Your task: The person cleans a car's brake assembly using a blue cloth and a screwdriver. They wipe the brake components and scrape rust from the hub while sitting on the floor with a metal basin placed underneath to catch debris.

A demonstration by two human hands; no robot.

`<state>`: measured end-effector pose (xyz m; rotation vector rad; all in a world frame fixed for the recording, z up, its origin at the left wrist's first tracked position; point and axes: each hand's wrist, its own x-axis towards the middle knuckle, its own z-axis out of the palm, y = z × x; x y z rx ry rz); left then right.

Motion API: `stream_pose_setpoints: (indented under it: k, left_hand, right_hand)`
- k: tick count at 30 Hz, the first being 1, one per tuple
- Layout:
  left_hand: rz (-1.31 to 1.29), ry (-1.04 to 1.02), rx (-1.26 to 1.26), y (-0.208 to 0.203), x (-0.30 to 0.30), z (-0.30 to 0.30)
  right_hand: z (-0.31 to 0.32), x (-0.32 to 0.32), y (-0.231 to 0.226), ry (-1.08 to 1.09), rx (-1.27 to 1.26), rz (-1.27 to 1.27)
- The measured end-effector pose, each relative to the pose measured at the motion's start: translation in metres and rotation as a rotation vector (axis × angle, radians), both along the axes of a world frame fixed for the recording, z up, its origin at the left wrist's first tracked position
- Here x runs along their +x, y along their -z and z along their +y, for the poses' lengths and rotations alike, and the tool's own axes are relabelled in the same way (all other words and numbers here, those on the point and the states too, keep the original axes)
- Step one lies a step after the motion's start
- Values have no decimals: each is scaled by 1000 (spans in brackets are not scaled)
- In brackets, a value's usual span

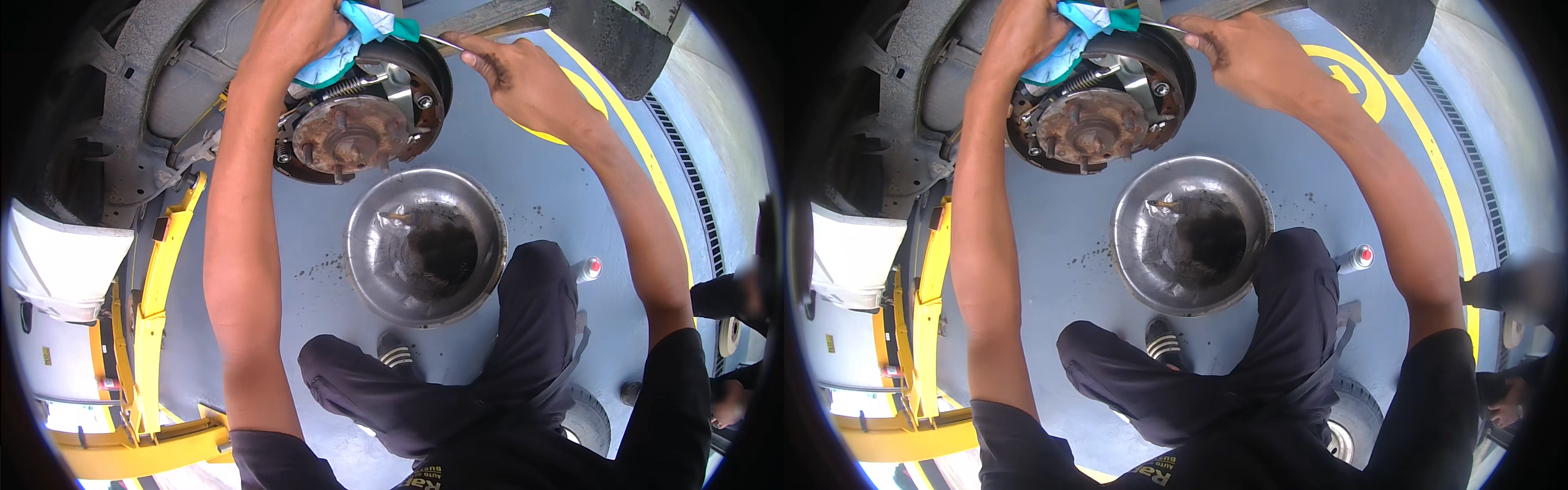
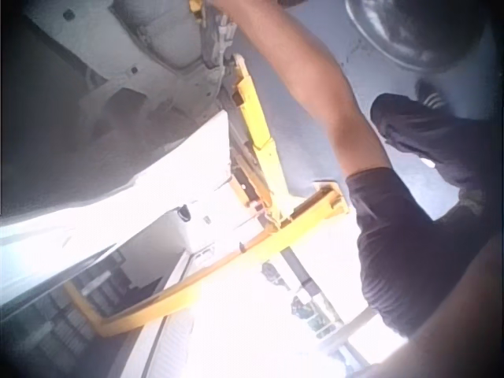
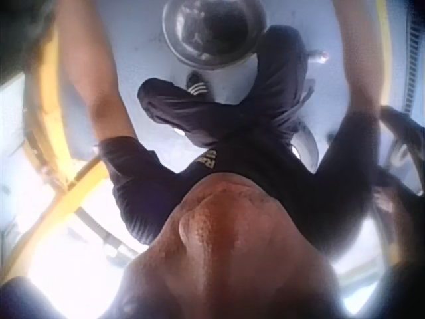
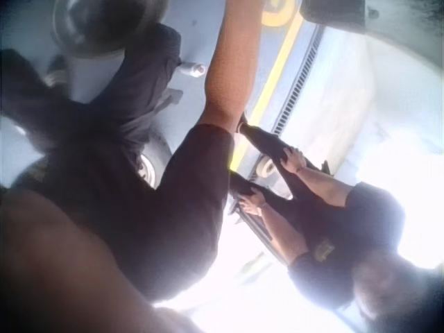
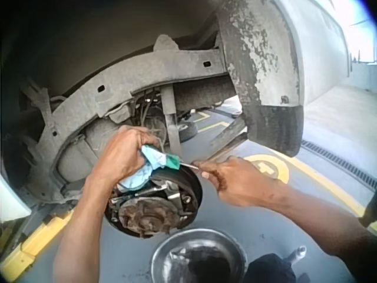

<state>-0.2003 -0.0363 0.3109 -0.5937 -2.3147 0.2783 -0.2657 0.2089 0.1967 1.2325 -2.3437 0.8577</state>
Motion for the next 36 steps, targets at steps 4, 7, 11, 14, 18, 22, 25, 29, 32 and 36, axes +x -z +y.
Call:
stream_pose_setpoints:
  k: [4, 7, 11, 14, 18, 22, 25, 29, 32, 36]
  left_hand:
    - [-167, -158, -295, 22, -45, 49]
    - [-306, -188, -437, 63, -71, 83]
    - [-479, -242, -640, 132, -73, 111]
    - [-668, -351, -985, 198, -67, 120]
    - [-859, -370, -710, 270, -31, 92]
    - [-631, -327, 225, 285, 32, 93]
    - [-319, -259, 971, 314, 47, 83]
    - [-367, 83, 1667, 329, 11, 136]
    - [-83, 655, 2317, 299, -32, 155]
    - [86, 993, 2679, 237, -69, 168]
  right_hand:
    - [5, 11, 72, 32, -194, -357]
    - [-6, 33, 123, 92, -338, -601]
    - [-47, 78, 196, 128, -562, -894]
    - [-76, 109, 218, 18, -636, -1356]
    - [-24, 127, 186, -149, -290, -1854]
    - [81, 157, 149, -64, 192, -1394]
    - [154, 156, 116, 62, 179, -1025]
    - [171, 137, 78, 337, -20, -608]
    - [134, 124, 61, 156, -99, -450]
    - [94, 96, 30, 105, 73, -31]
